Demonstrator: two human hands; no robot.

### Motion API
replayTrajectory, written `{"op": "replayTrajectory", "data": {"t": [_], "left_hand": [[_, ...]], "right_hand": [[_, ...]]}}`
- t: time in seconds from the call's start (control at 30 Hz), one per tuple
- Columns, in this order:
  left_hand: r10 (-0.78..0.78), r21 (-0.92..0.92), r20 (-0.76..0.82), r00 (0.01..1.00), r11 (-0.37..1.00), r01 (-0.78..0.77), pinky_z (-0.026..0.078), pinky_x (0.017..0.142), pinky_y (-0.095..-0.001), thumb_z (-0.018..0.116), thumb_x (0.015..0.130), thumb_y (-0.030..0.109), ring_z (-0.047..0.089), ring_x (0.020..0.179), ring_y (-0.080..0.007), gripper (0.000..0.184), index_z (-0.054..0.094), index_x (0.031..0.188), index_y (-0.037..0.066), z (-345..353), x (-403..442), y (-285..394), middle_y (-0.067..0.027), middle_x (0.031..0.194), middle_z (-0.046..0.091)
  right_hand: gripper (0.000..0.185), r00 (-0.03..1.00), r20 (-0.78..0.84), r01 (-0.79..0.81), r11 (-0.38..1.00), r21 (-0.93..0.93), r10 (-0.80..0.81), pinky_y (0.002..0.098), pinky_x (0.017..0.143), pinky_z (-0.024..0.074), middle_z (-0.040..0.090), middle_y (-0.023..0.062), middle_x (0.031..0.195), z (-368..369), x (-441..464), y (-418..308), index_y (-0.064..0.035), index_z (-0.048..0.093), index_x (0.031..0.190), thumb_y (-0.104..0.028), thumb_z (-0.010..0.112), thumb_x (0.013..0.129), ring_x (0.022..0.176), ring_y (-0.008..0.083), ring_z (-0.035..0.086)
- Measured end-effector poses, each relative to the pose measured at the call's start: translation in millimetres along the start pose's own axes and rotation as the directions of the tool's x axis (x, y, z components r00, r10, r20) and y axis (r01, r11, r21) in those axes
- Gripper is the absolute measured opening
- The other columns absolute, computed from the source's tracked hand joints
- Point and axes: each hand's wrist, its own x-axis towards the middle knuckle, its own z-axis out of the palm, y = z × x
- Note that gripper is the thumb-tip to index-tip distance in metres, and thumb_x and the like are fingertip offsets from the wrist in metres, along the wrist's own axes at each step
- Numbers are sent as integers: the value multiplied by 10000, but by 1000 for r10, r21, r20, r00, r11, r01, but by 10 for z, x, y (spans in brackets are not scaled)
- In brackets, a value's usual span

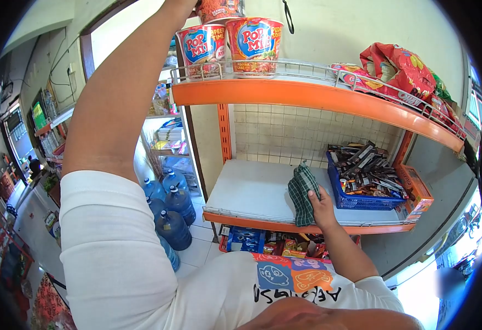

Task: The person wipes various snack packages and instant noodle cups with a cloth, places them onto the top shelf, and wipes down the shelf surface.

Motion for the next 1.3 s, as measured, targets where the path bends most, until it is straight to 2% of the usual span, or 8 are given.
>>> {"op": "replayTrajectory", "data": {"t": [0.33, 0.53, 0.6, 0.73, 0.8, 1.03, 1.13, 1.3], "left_hand": [[82, 109, 13, 997, 991, -83, 518, 737, -441, 688, 810, 527, 551, 1025, -229, 676, 346, 1262, 158, -8, -201, 77, -93, 1158, 517], [217, 84, 17, 976, 972, -217, 514, 850, -421, 760, 729, 559, 508, 1127, -269, 952, 266, 1358, 42, -63, 106, -137, -173, 1254, 475], [255, 285, 76, 964, 921, -266, 459, 956, -413, 741, 700, 626, 443, 1237, -330, 1164, 94, 1454, 20, -122, 169, -147, -255, 1367, 391], [223, 280, 49, 974, 933, -228, 381, 1024, -497, 690, 713, 675, 350, 1321, -388, 1230, -65, 1489, 92, -285, -56, -71, -280, 1458, 281], [1, 215, -57, 998, 977, 11, 318, 1041, -576, 647, 736, 696, 269, 1367, -415, 1217, -160, 1486, 178, -340, -468, 96, -279, 1497, 212], [-478, -42, 309, 823, 857, 513, 452, 972, -528, 813, 705, 450, 539, 1162, -299, 984, 195, 1405, 139, -667, -672, -707, -174, 1325, 423], [-266, -49, 233, 935, 957, 284, 530, 891, -489, 813, 701, 453, 572, 1132, -284, 949, 230, 1388, 154, -401, -1020, -591, -165, 1288, 479], [-264, -13, 171, 949, 963, 270, 561, 861, -427, 797, 719, 454, 614, 1085, -262, 847, 312, 1338, 138, -299, -1144, -525, -146, 1191, 566]], "right_hand": [[299, 997, 7, -82, 994, 74, 81, 265, 799, 483, 630, 41, 1022, -6, 44, 18, -7, 560, 1176, -226, 554, 972, 896, 106, 584], [312, 996, 4, -94, 988, 119, 94, 267, 796, 491, 631, 44, 1015, 15, 41, -9, -9, 559, 1176, -241, 560, 968, 888, 111, 592], [314, 995, 3, -95, 989, 115, 95, 265, 793, 490, 633, 45, 1010, 26, 36, -31, -10, 558, 1176, -245, 560, 969, 884, 110, 592], [315, 994, -26, -105, 990, 90, 107, 262, 788, 491, 634, 43, 1007, -18, 56, 61, -13, 557, 1177, -249, 560, 968, 879, 107, 593], [314, 996, 6, -85, 991, 99, 85, 259, 785, 492, 635, 42, 1008, 18, 37, -23, -14, 560, 1173, -252, 559, 969, 875, 104, 593], [318, 995, -7, -95, 989, 115, 96, 263, 799, 496, 639, 53, 1040, 2, 56, 21, -1, 546, 1205, -221, 543, 976, 893, 113, 605], [322, 994, -13, -103, 985, 140, 106, 262, 801, 495, 636, 55, 1044, 5, 58, 37, 3, 545, 1204, -223, 546, 974, 898, 115, 606], [328, 995, -1, -98, 981, 168, 100, 266, 802, 497, 633, 61, 1050, 11, 67, 29, 1, 545, 1198, -236, 554, 971, 906, 119, 605]]}}
